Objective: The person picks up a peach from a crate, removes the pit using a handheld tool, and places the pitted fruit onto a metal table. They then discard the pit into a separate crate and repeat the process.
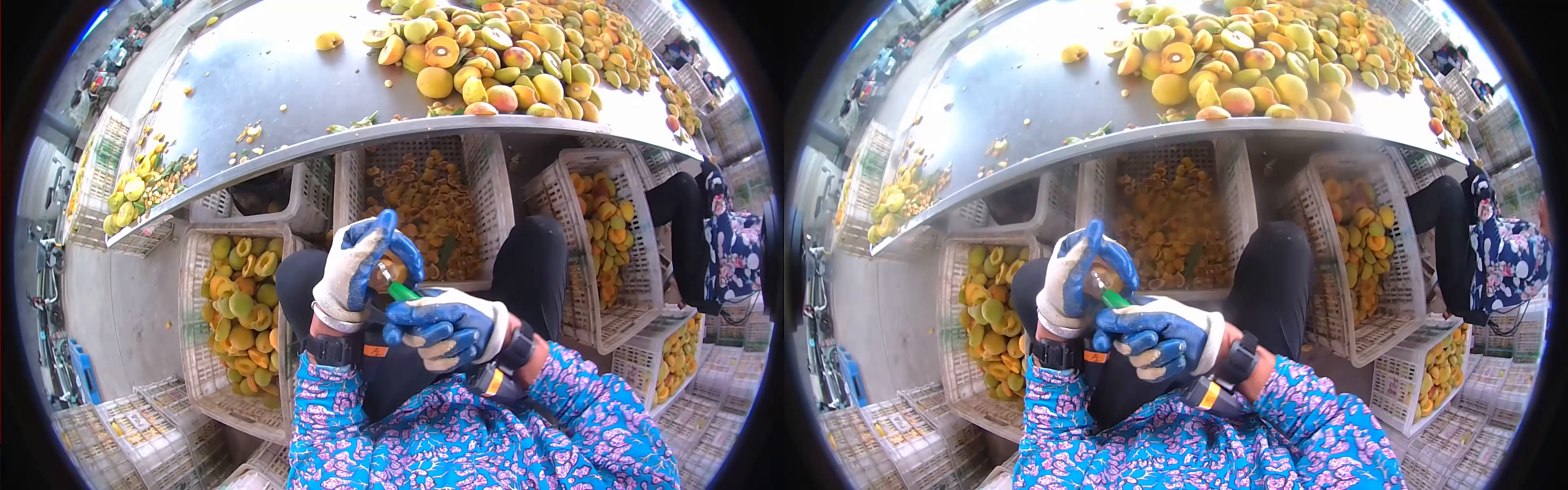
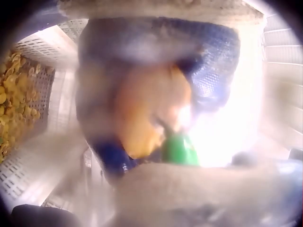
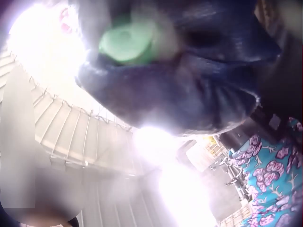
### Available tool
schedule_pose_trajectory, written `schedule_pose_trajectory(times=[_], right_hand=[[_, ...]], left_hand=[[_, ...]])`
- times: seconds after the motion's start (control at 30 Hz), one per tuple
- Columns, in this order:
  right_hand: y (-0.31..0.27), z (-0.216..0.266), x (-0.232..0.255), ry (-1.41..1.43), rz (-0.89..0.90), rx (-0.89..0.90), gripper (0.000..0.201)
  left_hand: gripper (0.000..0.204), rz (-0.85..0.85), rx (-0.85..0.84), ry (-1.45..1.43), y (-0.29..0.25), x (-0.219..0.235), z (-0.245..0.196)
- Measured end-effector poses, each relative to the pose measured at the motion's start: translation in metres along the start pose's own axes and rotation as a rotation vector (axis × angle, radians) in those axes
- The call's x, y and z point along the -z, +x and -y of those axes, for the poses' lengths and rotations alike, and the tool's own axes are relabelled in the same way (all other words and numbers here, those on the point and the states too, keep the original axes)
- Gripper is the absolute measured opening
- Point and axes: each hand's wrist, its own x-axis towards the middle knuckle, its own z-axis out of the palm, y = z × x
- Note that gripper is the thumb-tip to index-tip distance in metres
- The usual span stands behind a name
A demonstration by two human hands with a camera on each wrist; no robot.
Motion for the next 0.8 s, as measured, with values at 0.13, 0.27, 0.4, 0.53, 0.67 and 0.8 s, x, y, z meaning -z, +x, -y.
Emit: schedule_pose_trajectory(times=[0.13, 0.27, 0.4, 0.53, 0.67, 0.8], right_hand=[[0.009, -0.009, 0.002, 0.195, 0.054, 0.064, 0.031], [0.010, -0.011, 0.015, 0.173, 0.158, 0.118, 0.031], [0.007, -0.013, 0.011, 0.105, 0.118, 0.165, 0.030], [0.019, -0.018, 0.012, 0.326, 0.361, 0.157, 0.030], [0.021, -0.012, -0.025, 0.171, 0.608, 0.262, 0.032], [0.010, 0.007, -0.046, -0.226, 0.014, 0.484, 0.029]], left_hand=[[0.044, -0.082, 0.062, -0.037, 0.004, 0.001, -0.002], [0.045, -0.194, -0.028, -0.066, 0.008, -0.002, 0.003], [0.047, -0.125, 0.012, -0.080, 0.010, -0.002, 0.000], [0.048, -0.094, 0.019, -0.113, 0.009, -0.003, -0.002], [0.046, -0.041, 0.060, -0.478, 0.012, 0.011, 0.008], [0.047, -0.034, -0.006, -0.613, 0.010, 0.019, 0.003]])
